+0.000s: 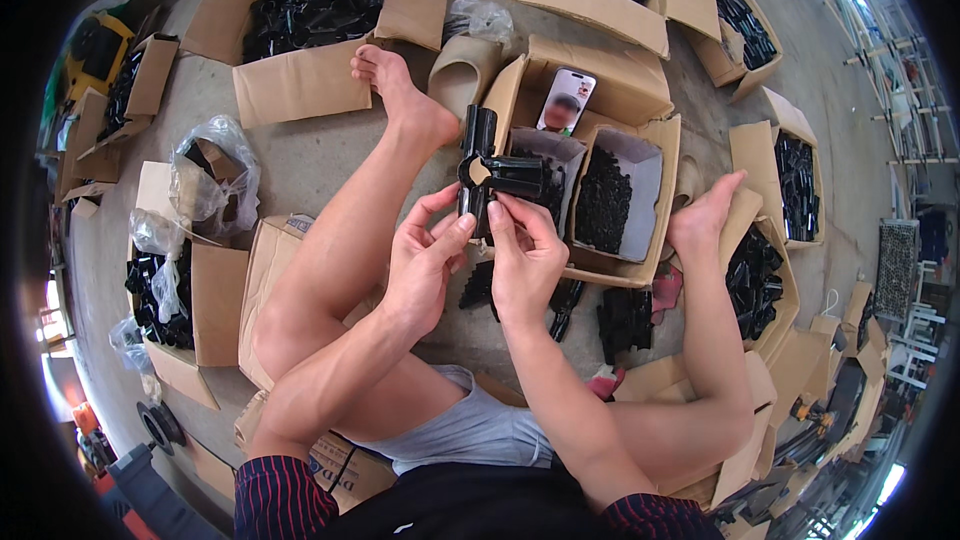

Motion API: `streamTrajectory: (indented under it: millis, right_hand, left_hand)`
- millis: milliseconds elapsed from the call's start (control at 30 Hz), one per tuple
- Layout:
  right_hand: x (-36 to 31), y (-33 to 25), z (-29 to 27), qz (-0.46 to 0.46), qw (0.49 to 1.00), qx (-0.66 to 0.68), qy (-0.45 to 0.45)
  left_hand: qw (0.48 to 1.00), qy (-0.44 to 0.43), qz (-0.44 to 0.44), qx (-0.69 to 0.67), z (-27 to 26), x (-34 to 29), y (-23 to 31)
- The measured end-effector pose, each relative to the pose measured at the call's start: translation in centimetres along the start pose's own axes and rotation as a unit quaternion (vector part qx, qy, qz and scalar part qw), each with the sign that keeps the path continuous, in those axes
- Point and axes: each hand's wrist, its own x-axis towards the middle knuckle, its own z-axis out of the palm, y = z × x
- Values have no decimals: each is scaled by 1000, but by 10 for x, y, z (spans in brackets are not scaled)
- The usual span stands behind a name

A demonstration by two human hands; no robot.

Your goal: The person assembles metal brackets by inserting a pin through several black metal components, then places the assembled units into a plastic bag and puts the bag into a cardboard box.

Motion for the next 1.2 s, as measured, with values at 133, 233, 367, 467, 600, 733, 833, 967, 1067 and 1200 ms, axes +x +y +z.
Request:
streamTrajectory:
  millis: [133,233,367,467,600,733,833,967,1067,1200]
  right_hand:
    - [2,-5,-3,20,1000,9,-6]
    - [2,-6,-3,41,999,22,-5]
    - [3,-7,2,33,998,45,12]
    - [3,-3,5,35,997,56,50]
    - [0,-1,12,70,993,63,63]
    - [-2,5,10,60,995,63,58]
    - [-5,-4,12,52,992,98,54]
    - [-6,-11,15,71,995,64,41]
    - [0,-3,7,100,993,61,29]
    - [-3,-9,9,85,985,144,38]
  left_hand:
    - [1000,-5,1,1,2,-2,0]
    - [1000,-1,-2,1,3,-2,0]
    - [1000,0,-3,4,3,-2,-1]
    - [1000,13,-9,7,7,-2,-1]
    - [1000,11,-4,19,0,-2,-5]
    - [1000,14,-10,24,5,-3,-3]
    - [999,27,-11,16,6,-3,-2]
    - [999,10,12,31,0,0,-6]
    - [999,17,5,36,5,-1,-5]
    - [999,18,10,36,6,0,-6]
